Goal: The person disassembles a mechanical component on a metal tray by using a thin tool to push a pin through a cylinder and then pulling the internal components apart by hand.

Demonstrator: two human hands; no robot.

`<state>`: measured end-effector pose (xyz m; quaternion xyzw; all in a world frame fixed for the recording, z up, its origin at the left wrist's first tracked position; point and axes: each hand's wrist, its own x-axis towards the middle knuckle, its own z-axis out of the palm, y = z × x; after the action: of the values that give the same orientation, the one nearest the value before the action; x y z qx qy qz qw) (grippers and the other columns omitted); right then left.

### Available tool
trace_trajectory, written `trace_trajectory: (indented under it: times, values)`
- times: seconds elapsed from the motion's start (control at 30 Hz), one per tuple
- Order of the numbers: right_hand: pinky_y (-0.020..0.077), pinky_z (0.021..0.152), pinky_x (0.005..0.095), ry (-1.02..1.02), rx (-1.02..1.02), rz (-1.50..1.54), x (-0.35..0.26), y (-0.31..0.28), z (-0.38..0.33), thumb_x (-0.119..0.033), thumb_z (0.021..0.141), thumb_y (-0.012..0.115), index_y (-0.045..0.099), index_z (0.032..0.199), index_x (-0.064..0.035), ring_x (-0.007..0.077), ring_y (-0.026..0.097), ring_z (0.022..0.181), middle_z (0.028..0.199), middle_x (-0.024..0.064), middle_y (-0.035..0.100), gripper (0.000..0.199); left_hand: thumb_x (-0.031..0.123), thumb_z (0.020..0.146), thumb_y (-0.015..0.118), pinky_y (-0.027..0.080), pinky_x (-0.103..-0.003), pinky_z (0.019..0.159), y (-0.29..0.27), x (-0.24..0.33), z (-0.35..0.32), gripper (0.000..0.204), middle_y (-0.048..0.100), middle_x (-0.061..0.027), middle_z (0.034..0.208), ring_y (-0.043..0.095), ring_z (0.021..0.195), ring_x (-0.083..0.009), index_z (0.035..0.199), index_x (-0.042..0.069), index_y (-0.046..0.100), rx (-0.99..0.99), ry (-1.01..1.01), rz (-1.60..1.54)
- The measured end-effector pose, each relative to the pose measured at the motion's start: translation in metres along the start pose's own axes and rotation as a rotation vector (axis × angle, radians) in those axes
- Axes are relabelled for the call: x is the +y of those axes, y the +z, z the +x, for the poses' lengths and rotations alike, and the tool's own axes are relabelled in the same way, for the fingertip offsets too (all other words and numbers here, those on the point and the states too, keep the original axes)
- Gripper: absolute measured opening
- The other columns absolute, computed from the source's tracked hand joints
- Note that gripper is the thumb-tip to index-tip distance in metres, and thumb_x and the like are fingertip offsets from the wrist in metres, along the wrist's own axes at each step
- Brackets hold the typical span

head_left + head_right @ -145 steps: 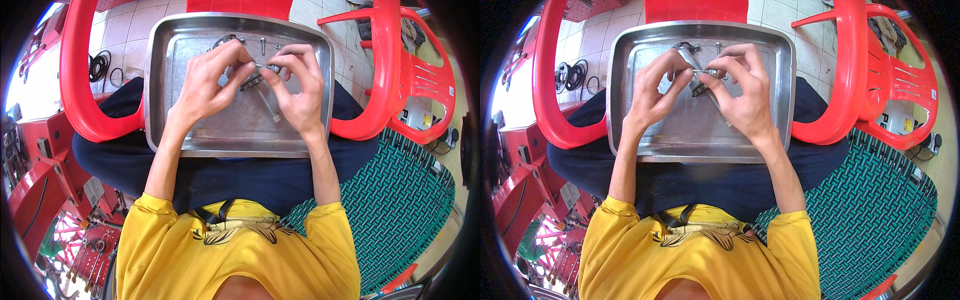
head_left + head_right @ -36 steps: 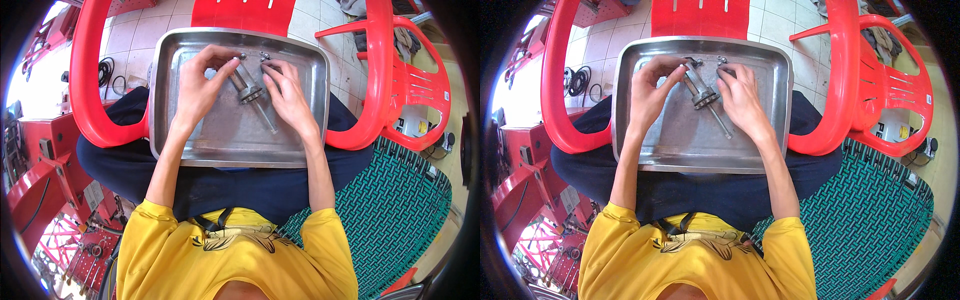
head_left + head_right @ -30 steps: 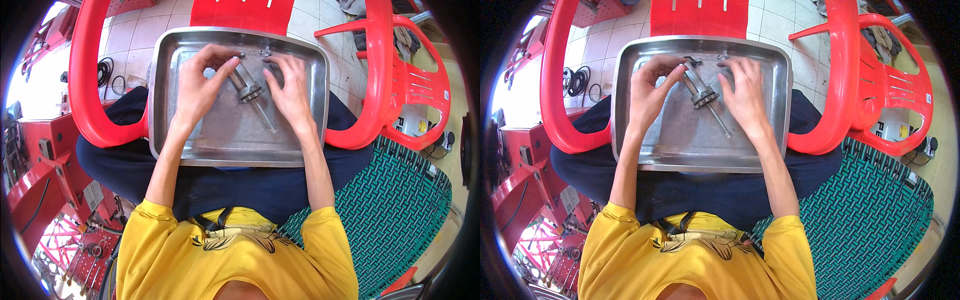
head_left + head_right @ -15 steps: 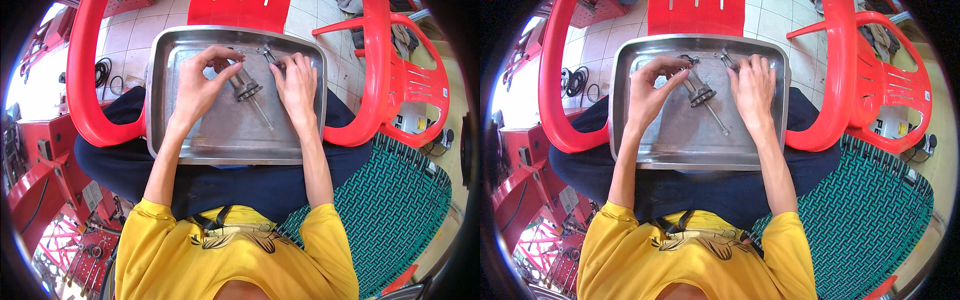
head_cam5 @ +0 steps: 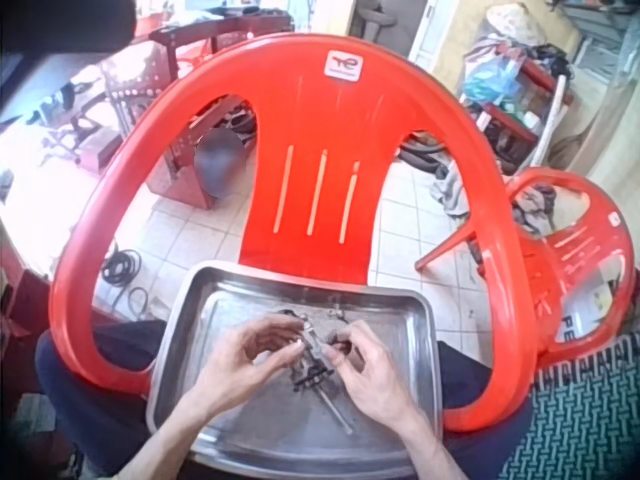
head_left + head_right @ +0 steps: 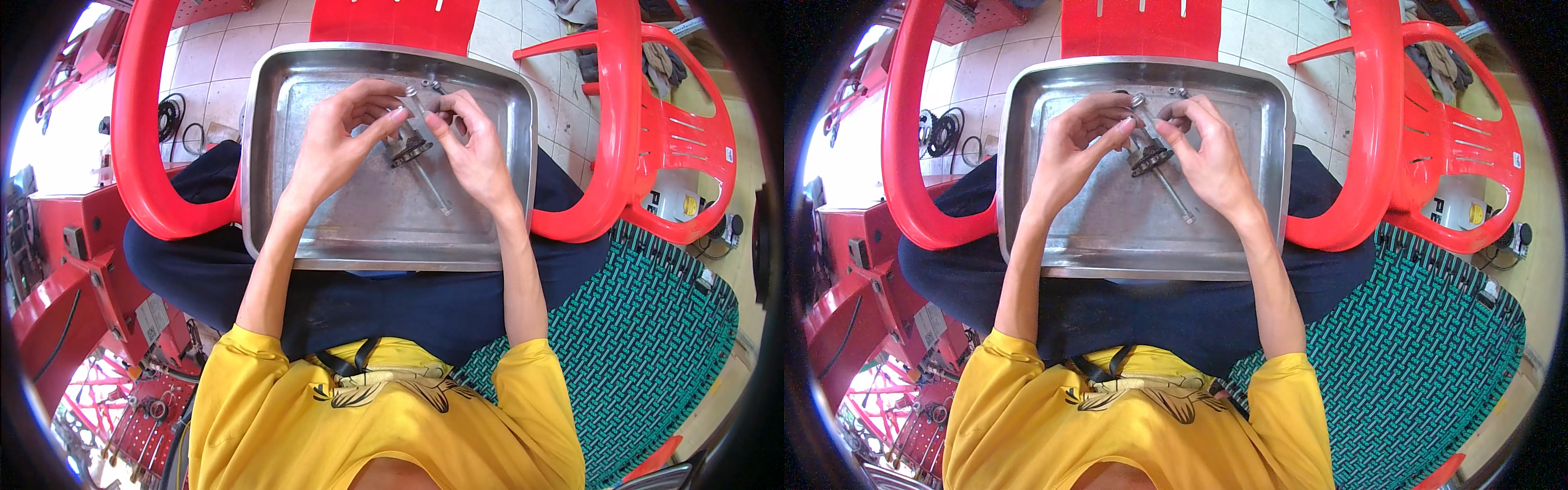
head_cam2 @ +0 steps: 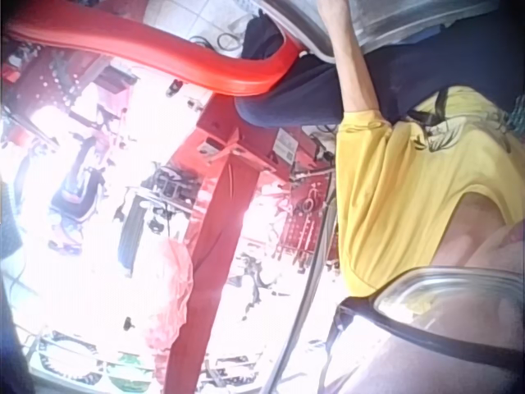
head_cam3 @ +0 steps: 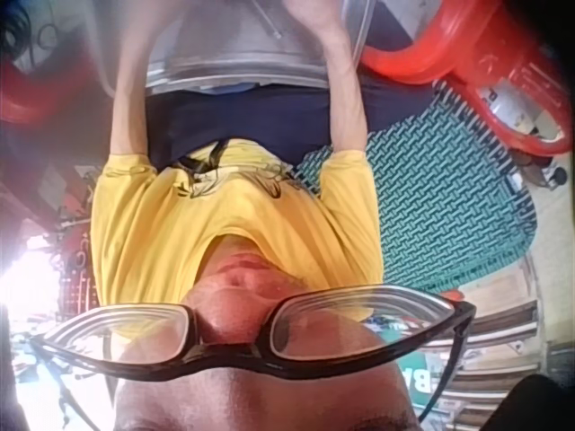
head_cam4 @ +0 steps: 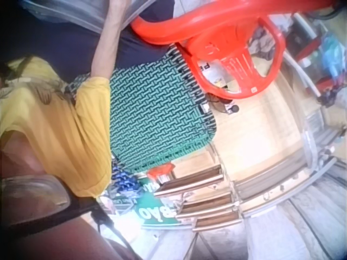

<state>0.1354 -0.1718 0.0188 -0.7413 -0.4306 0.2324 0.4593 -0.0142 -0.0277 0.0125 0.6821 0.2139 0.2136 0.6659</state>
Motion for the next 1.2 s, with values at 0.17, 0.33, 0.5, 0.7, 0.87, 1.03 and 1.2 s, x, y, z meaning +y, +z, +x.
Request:
trace_trajectory:
  times: [0.17, 0.33, 0.5, 0.7, 0.87, 1.03, 1.2]
  values:
    - [0.052, 0.082, 0.0362, -0.09, -0.017, -0.038, -0.009, 0.004, -0.003, -0.012, 0.096, 0.073, 0.068, 0.103, 0.0037, 0.0241, 0.066, 0.092, 0.1, 0.0118, 0.062, 0.018, 0.013, 0.096, 0.076, 0.058, -0.028, 0.078, -0.004, -0.006, -0.001, 0.027, 0.076, -0.0091, 0.096, 0.073, 0.083, -0.0128, 0.117, -0.003, 0.071, -0.045, -0.05, -0.012]
    - [0.0517, 0.08, 0.0352, -0.164, 0.035, -0.091, -0.007, 0.004, -0.002, -0.018, 0.096, 0.074, 0.069, 0.101, 0.0018, 0.0227, 0.066, 0.088, 0.093, 0.0104, 0.064, 0.021, 0.01, 0.094, 0.076, 0.058, -0.03, 0.075, -0.001, 0.0, -0.002, 0.022, 0.075, -0.01, 0.091, 0.074, 0.08, -0.0154, 0.11, -0.003, 0.07, -0.08, 0.017, 0.048]
    - [0.0519, 0.07, 0.0335, -0.033, -0.043, -0.055, -0.02, -0.002, -0.004, -0.029, 0.095, 0.078, 0.071, 0.094, 0.0012, 0.0187, 0.066, 0.073, 0.08, 0.0092, 0.068, 0.031, 0.003, 0.093, 0.075, 0.06, -0.031, 0.081, 0.003, 0.006, -0.006, 0.017, 0.072, -0.0084, 0.096, 0.072, 0.088, -0.0168, 0.107, -0.004, 0.07, -0.231, 0.078, 0.267]
    - [0.0543, 0.071, 0.0309, 0.069, -0.082, 0.035, -0.024, -0.007, -0.006, -0.027, 0.098, 0.075, 0.072, 0.093, 0.0013, 0.0157, 0.071, 0.076, 0.085, 0.0111, 0.074, 0.029, 0.0, 0.092, 0.074, 0.06, -0.032, 0.084, 0.001, 0.005, -0.005, 0.015, 0.071, -0.0087, 0.098, 0.072, 0.091, -0.017, 0.107, -0.004, 0.07, -0.219, 0.04, 0.188]
    - [0.057, 0.078, 0.0304, 0.113, -0.118, 0.277, -0.023, -0.009, -0.011, -0.017, 0.102, 0.069, 0.07, 0.104, 0.0022, 0.0149, 0.073, 0.085, 0.093, 0.0103, 0.077, 0.02, 0.001, 0.091, 0.076, 0.06, -0.031, 0.086, -0.001, -0.001, -0.003, 0.018, 0.074, -0.0089, 0.098, 0.074, 0.093, -0.017, 0.108, -0.002, 0.071, -0.171, 0.072, 0.021]
    - [0.0571, 0.083, 0.0315, 0.063, 0.006, 0.332, -0.022, -0.01, -0.01, -0.014, 0.105, 0.064, 0.067, 0.112, 0.0022, 0.0155, 0.074, 0.089, 0.098, 0.0108, 0.077, 0.018, 0.003, 0.089, 0.08, 0.06, -0.031, 0.091, 0.006, 0.004, -0.002, 0.026, 0.076, -0.0097, 0.101, 0.075, 0.098, -0.0175, 0.113, -0.001, 0.07, -0.01, 0.132, -0.061]
    - [0.0566, 0.084, 0.0317, -0.005, 0.03, 0.254, -0.017, -0.012, -0.01, -0.014, 0.106, 0.063, 0.067, 0.114, 0.0018, 0.016, 0.074, 0.09, 0.098, 0.0115, 0.077, 0.019, 0.004, 0.088, 0.082, 0.06, -0.03, 0.092, -0.003, -0.002, -0.001, 0.023, 0.077, -0.0098, 0.103, 0.075, 0.097, -0.0167, 0.108, 0.001, 0.071, 0.058, 0.133, 0.008]
